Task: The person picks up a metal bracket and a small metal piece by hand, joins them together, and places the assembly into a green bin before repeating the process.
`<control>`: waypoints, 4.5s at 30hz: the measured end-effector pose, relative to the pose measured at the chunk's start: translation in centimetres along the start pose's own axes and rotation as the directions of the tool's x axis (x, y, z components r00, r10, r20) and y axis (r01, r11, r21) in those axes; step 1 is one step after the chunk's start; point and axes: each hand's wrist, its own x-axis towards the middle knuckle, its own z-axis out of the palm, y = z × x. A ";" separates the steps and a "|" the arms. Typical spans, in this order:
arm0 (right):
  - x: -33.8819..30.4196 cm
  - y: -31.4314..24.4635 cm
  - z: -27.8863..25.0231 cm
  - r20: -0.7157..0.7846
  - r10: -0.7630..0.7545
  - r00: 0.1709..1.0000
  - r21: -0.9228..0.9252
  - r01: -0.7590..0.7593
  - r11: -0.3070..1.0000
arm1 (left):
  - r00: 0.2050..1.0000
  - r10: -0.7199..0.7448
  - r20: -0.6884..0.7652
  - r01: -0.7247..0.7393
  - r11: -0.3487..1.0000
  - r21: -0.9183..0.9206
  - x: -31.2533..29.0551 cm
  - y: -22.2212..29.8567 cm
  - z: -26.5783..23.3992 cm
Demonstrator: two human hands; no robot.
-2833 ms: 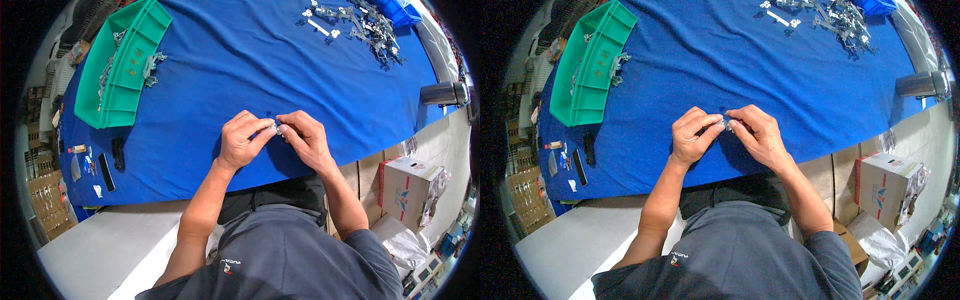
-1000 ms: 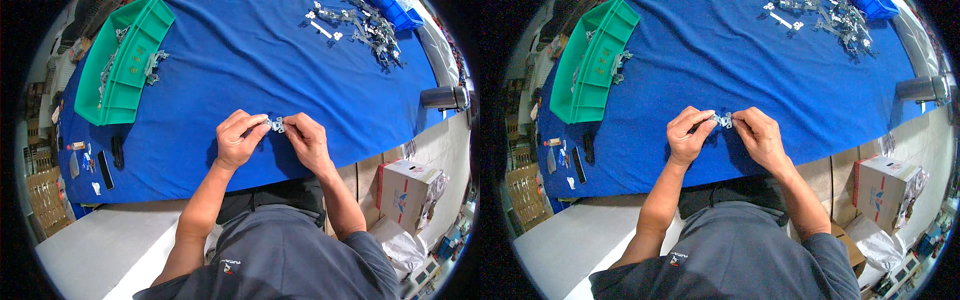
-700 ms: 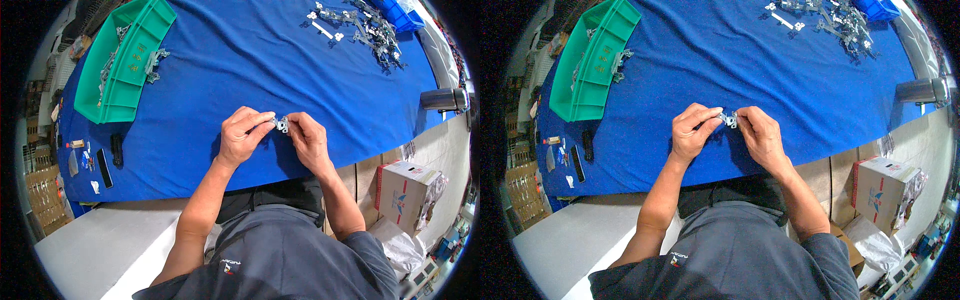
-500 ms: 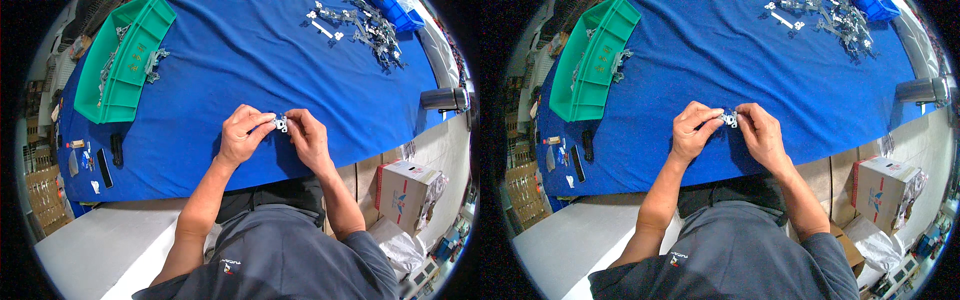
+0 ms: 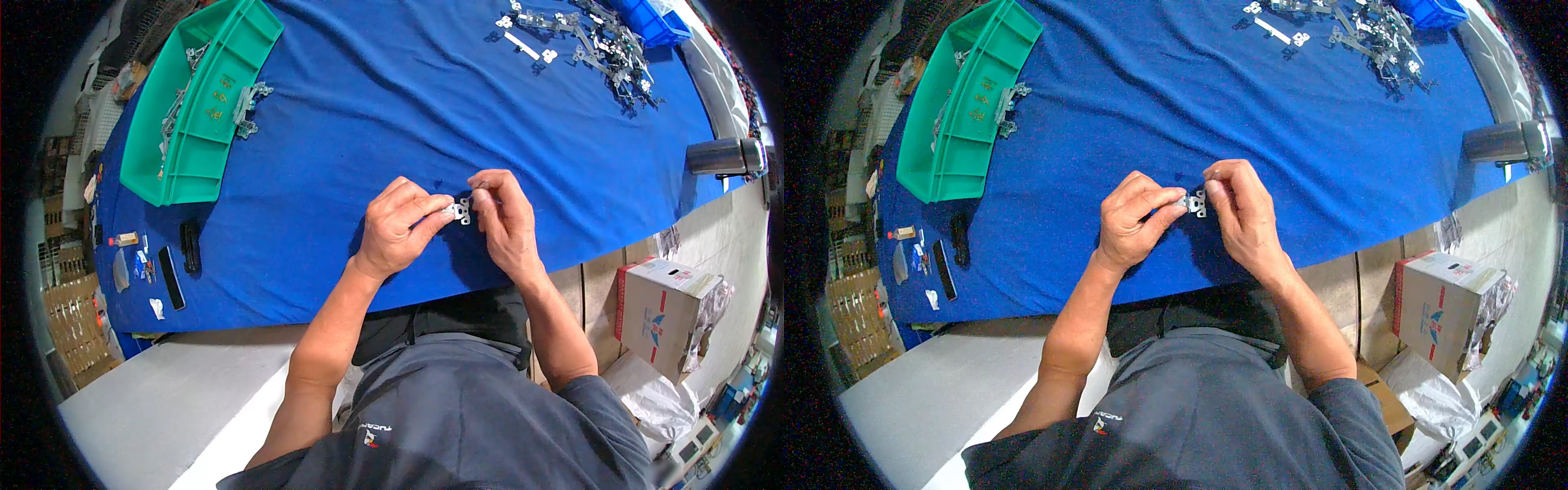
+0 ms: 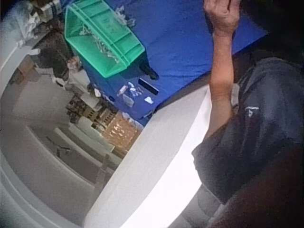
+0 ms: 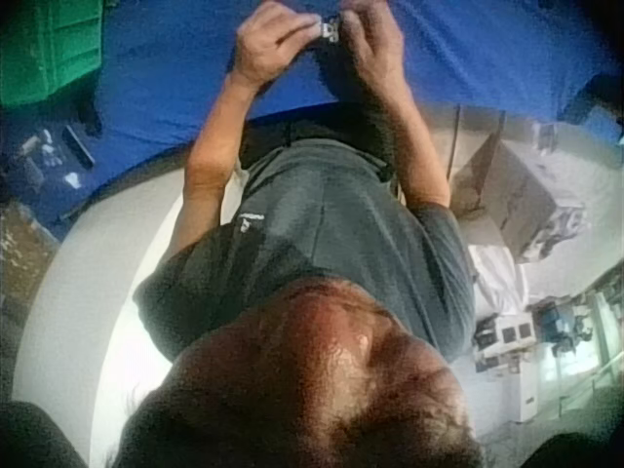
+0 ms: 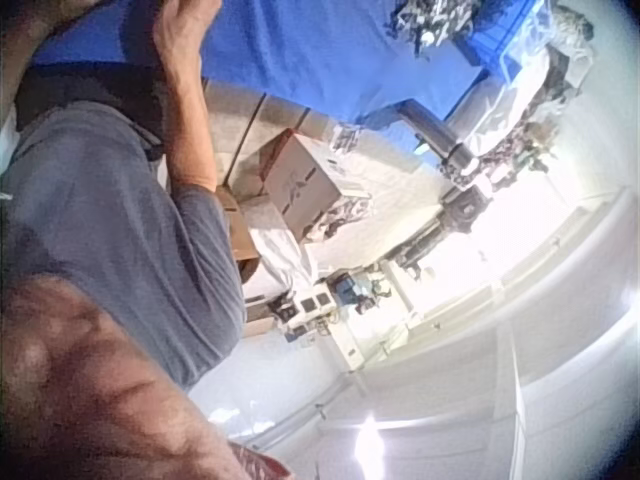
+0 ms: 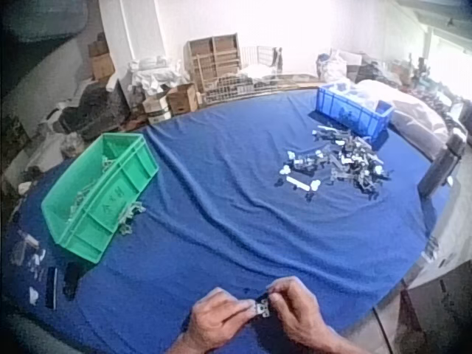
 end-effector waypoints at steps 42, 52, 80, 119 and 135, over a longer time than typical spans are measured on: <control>0.1 -1.3 -0.4 0.143 -0.044 0.989 -0.228 0.076 0.971 | 0.979 -0.141 -0.144 0.132 0.989 -0.074 -0.5 -0.2 -0.5; -0.1 -1.3 -0.3 0.119 0.171 0.978 -0.003 -0.172 0.985 | 0.989 -0.142 -0.044 0.137 0.986 -0.097 -0.3 -0.4 -0.2; 0.0 -0.7 -0.4 0.151 -0.066 0.986 -0.213 0.098 0.972 | 0.983 -0.154 -0.095 0.143 0.983 -0.118 -0.5 -0.4 -0.5; 0.0 -1.4 -0.5 0.148 0.021 0.989 -0.216 0.011 0.976 | 0.980 -0.189 -0.059 0.179 0.973 -0.146 -0.5 -0.4 -0.7; 0.1 -1.1 -0.6 0.187 -0.041 0.981 -0.230 0.084 0.969 | 0.980 -0.170 -0.099 0.154 0.976 -0.156 -0.6 -0.4 -0.5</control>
